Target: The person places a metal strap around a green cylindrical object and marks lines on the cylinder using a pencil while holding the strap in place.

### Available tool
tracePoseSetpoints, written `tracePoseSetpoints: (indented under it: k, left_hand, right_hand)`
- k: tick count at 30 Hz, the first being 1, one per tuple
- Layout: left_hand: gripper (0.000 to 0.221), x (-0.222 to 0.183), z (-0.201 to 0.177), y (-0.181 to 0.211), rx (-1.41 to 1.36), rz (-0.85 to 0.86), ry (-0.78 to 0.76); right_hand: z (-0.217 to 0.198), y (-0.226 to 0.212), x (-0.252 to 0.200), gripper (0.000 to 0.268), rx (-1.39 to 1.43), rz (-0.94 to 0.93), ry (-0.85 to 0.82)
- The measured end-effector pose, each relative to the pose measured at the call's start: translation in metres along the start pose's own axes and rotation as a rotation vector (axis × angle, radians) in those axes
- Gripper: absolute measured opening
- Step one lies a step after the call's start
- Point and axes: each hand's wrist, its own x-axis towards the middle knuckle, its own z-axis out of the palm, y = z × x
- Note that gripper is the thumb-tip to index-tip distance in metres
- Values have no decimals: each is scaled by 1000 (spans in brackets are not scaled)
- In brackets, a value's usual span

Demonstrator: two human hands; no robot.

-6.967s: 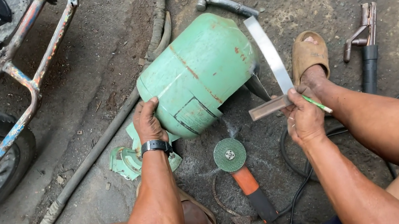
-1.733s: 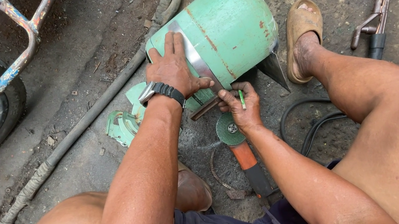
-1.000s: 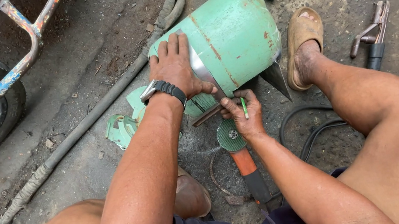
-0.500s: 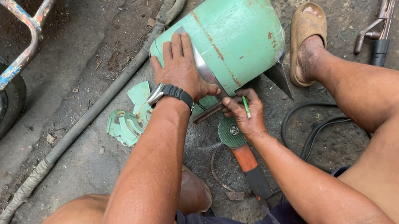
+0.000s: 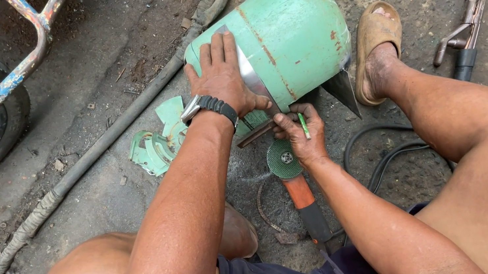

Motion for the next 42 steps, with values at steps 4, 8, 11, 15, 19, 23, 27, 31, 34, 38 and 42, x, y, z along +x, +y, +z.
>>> tracePoseSetpoints:
  k: [4,8,11,15,19,23,27,31,34,38,42]
  left_hand:
    - [156,-1,0,0,-1,-11,-6]
    - [157,-3,4,1,-3,-6,5]
    - [155,-12,4,2,10,-2,-5]
    - [157,-19,5,4,-8,-10,8]
    - [153,-25,7,5,-15,0,7]
    - [150,-27,8,5,-32,8,12]
    - [151,-23,10,4,-49,9,34]
    - [153,-16,17,3,-76,8,25]
    - [155,-14,17,3,-102,10,21]
    - [157,-11,12,7,-78,-19,-56]
    - [157,-10,16,5,-82,-21,-58]
  right_hand:
    - [-1,4,3,51,3,6,0]
    - [-4,3,1,52,-18,14,3]
    - [0,-17,-14,52,-100,24,4]
    - [-6,-23,-25,52,-120,8,-5]
    - [-12,-55,-53,45,-268,-57,22]
    - [-16,-99,-57,40,-408,-285,-32]
    - [20,-169,-19,55,-661,-318,-206]
    - [60,-172,69,33,-922,-408,-353]
    - [98,-183,103,22,-987,-388,-469]
    - [146,-210,105,19,-1087,-130,-514]
    - [158,-209,116,27,-1210,-167,-489]
